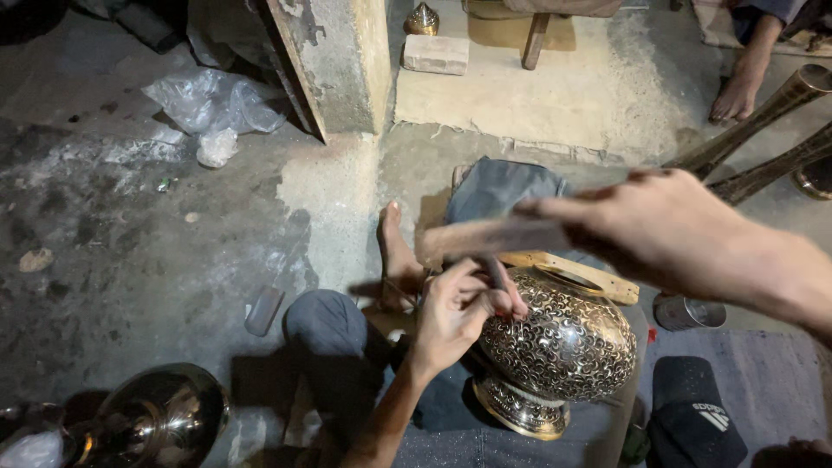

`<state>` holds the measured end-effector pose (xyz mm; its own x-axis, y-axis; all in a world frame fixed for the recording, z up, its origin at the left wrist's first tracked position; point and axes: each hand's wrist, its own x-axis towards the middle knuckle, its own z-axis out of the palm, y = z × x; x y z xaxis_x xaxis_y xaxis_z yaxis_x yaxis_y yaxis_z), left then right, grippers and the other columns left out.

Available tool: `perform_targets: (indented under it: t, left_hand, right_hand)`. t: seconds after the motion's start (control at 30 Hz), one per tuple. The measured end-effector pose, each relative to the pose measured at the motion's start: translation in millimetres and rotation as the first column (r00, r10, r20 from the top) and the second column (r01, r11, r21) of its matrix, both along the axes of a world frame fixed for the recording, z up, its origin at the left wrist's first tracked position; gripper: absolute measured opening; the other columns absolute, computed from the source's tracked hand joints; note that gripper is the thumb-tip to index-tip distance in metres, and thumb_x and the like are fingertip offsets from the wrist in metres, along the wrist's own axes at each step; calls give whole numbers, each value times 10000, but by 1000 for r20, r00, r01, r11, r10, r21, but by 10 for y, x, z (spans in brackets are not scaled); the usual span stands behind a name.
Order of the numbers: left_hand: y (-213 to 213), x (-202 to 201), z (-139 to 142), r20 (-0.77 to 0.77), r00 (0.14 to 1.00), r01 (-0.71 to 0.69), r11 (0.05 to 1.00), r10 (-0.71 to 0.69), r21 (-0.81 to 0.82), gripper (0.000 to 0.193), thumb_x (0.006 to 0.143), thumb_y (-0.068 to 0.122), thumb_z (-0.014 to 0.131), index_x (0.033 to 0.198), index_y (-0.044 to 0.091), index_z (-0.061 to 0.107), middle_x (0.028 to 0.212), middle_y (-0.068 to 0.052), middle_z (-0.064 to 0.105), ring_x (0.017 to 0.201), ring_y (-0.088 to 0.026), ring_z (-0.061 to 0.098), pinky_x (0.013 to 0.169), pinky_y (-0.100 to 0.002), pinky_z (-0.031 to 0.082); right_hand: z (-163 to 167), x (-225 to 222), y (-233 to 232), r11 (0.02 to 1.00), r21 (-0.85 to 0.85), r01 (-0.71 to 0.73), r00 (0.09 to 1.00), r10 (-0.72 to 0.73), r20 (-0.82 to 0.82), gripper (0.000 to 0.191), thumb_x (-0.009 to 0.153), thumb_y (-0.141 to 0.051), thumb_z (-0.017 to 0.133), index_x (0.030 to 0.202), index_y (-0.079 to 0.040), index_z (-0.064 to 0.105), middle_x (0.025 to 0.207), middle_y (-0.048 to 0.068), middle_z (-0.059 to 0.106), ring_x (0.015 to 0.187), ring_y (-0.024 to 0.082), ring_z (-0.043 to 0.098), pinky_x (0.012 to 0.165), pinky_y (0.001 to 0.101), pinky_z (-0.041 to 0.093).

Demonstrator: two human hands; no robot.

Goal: The person sits on the floor and uses a metal chisel and hammer to engrave a decorative pattern on a brass vase. They hold the chisel against the vase surface and strike it repeatedly with the hammer, rotating the vase to work on different sections.

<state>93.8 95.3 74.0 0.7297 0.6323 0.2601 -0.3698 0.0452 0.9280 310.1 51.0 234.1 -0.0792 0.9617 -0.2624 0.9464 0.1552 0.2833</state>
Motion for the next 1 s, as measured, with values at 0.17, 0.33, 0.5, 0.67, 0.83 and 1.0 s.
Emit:
perform_targets:
  t: [0.17, 0.33, 0.5, 0.67, 0.83, 1.0]
  left_hand:
    - [-1, 24, -37, 92, 995, 57, 994, -48, -98, 113, 1037, 55, 631, 1022, -1, 535, 925, -102, 720, 898, -163, 732, 866, -319, 629]
    - [-9, 20, -56, 72, 997, 41, 997, -36, -68, 97, 1027, 41, 639, 1032, -7, 555, 922, -102, 722, 886, -163, 733, 850, -323, 637]
    - [33, 12, -50, 24, 999, 32, 999, -32, 20, 59, 1032, 33, 619, 1037, -22, 598, 926, -102, 738, 886, -167, 746, 859, -318, 646]
    - [15, -16, -79, 36, 999, 30, 999, -30, 22, 18, 1040, -31, 600, 1023, -38, 601, 944, -115, 739, 893, -169, 733, 846, -310, 629]
    - [-116, -78, -134, 144, 989, -3, 1000, 7, -26, 24, 1027, -46, 585, 1030, -26, 572, 959, -112, 739, 889, -152, 723, 840, -291, 622]
    - [-211, -51, -170, 224, 972, -77, 997, 71, 16, 33, 1060, -14, 584, 1034, -26, 566, 961, -110, 727, 917, -149, 723, 871, -284, 624]
  right_hand:
    - [-216, 255, -71, 970, 4, 244, 913, -229, -339, 473, 1031, -280, 565, 1484, -335, 439, 710, 47, 659, 458, 141, 575, 440, 279, 476]
    - [-140, 234, -79, 987, 13, 158, 987, -158, 33, 694, 976, -310, 539, 1585, -409, 221, 688, 3, 693, 498, 113, 599, 504, 284, 490]
    - [-87, 54, -81, 951, -135, 278, 957, -262, 122, 604, 1052, -382, 462, 1584, -435, 182, 687, 3, 709, 495, 98, 639, 504, 293, 529]
    - [-72, -102, -236, 975, -124, 186, 977, -171, 126, 855, 916, -356, 598, 1628, -422, 131, 728, 9, 692, 510, 135, 642, 516, 314, 551]
    - [-18, -157, -421, 965, 36, 258, 951, -248, -186, 797, 880, -428, 700, 1590, -386, 340, 648, 78, 704, 456, 188, 670, 510, 374, 561]
    - [47, -82, -534, 964, 263, -25, 999, 35, -35, 669, 935, -328, 623, 1575, -237, 453, 827, 58, 741, 499, 138, 677, 511, 318, 533]
